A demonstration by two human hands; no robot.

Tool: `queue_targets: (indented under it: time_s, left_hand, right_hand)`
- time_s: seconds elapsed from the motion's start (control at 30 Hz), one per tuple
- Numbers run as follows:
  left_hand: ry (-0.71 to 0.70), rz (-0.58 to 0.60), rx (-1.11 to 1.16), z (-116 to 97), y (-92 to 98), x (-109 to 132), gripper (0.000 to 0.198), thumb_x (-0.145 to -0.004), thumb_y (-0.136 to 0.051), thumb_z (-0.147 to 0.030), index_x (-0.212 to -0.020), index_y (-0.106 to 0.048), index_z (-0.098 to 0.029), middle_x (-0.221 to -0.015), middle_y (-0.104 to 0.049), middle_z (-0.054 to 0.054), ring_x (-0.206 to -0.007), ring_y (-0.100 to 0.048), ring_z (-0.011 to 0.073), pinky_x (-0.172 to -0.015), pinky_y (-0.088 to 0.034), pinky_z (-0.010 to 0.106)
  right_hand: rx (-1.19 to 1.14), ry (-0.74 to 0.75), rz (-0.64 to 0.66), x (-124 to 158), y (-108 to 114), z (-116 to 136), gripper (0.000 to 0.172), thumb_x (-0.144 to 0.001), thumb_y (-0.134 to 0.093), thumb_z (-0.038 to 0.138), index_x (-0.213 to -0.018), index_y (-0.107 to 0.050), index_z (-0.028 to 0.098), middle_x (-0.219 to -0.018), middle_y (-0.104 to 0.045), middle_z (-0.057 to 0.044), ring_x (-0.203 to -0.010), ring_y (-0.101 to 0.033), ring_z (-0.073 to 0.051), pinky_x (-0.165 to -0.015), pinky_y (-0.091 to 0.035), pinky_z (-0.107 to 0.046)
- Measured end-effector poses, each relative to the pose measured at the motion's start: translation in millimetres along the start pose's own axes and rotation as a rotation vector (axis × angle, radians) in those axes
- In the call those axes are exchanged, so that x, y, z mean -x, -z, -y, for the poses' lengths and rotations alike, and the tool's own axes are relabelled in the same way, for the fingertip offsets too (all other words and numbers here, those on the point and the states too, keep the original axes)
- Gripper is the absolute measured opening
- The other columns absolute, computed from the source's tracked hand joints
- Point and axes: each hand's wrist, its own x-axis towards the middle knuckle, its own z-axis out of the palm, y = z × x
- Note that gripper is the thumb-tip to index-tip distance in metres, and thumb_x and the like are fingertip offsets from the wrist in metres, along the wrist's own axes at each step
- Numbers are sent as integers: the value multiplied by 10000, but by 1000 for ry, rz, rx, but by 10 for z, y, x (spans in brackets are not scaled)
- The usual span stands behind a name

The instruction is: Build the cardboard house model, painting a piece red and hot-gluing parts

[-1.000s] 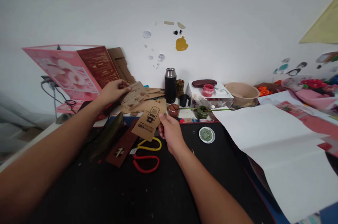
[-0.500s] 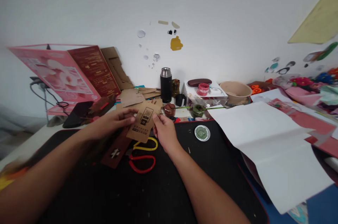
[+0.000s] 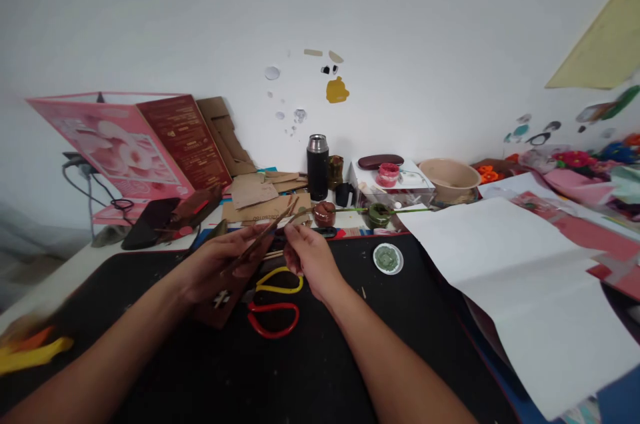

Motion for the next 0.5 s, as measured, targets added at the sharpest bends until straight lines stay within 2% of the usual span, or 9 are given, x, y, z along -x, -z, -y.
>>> queue_targets:
  time_s: [0.07, 0.2, 0.43, 0.5]
  left_hand:
    - [4, 35, 4, 52, -10, 10, 326, -736, -814, -93, -1053, -748, -131, -720, -586, 1, -487, -423, 59, -439, -349, 166]
    - [53, 73, -7, 83, -6, 45, 66, -807, -748, -147, -842, -694, -133, -675, -501, -13, -462, -345, 47, -413, -304, 153]
    - [106, 174, 39, 127, -109, 130, 147, -848, -746, -290, -853, -673, -163, -705, -520, -13, -426, -322, 34, -403, -301, 160]
    - [121, 152, -6, 164, -97, 119, 181, -830, -760, -329, -836, -676, -169, -705, -552, 2, -444, -394, 51, -421, -329, 173]
  right_hand:
    - [-11, -12, 49, 5, -6, 2, 569, -771, -824, 717, -826, -597, 197, -548, -560, 67, -365, -412, -59, -353, -158, -192]
    - [-44, -47, 89, 4, -17, -2, 569, -747, -856, 682, -936, -619, 201, -547, -555, 88, -365, -397, -60, -352, -161, -190]
    - [-116, -92, 89, 6, -46, -73, 564, -728, -876, 668, -816, -552, 214, -585, -538, 88, -381, -388, -50, -352, -160, -193]
    - [-118, -95, 83, 14, -47, -64, 555, -713, -900, 634, -792, -545, 215, -557, -507, 97, -391, -368, -50, -364, -163, -191]
